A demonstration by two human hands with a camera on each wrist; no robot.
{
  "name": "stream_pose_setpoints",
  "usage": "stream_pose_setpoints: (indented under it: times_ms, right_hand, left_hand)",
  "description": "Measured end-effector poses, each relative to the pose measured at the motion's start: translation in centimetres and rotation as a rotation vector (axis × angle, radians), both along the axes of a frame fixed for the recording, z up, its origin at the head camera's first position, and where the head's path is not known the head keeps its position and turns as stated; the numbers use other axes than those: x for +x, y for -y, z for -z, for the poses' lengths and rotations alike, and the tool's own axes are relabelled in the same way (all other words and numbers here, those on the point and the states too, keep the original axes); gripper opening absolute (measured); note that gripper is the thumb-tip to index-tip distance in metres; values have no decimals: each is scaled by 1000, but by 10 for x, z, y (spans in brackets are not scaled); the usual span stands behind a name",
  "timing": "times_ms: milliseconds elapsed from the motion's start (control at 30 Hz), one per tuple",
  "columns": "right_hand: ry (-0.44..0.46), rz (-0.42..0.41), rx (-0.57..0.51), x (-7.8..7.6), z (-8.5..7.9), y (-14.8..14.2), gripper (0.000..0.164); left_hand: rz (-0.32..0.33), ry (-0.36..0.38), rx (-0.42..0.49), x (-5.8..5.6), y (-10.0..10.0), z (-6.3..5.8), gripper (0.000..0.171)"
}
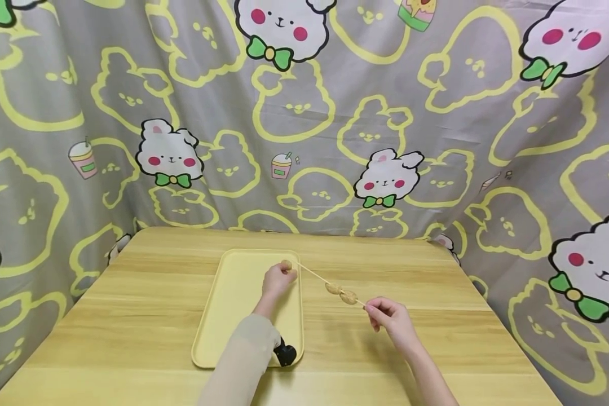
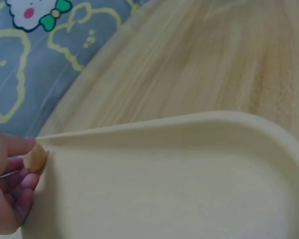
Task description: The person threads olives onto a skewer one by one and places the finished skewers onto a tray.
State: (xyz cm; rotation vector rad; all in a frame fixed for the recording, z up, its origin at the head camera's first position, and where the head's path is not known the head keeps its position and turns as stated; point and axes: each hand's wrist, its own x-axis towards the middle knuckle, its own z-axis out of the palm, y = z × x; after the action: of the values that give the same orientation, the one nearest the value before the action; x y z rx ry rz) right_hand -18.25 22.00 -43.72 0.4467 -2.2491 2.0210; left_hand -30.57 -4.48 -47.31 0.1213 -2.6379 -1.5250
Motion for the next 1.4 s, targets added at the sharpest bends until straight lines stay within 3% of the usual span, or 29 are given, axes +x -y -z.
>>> stream_pose_setpoints:
  times_ms: [133, 267, 533, 667, 767, 1000, 1233, 1400]
  right_hand:
    - [2, -1, -8, -1, 3, -1, 12]
    - [-4, -4, -7, -3, 7, -3, 16]
    - [2, 15, 9, -4, 7, -4, 14]
    - [14, 14, 11, -5, 9, -3, 13]
    - [16, 21, 14, -5, 11, -4, 12]
    - [-2, 23, 21, -5, 16, -10, 9]
    - [25, 61, 41, -4, 13, -15, 20]
    - [18, 63, 57, -4, 14, -18, 12]
  left_hand:
    - [-44, 15, -76, 0, -3, 1, 25]
    - [-57, 22, -82, 0, -4, 2, 22]
    - [-84, -49, 93, 2, -2, 2, 28]
    - [-73, -37, 164, 6, 0, 1, 29]
    - [-44, -24, 186, 10, 2, -1, 29]
    - [83, -73, 209, 21, 6, -9, 28]
    - [174, -90, 282, 36, 7, -22, 24]
    - [256, -116, 325, 46, 8, -29, 27]
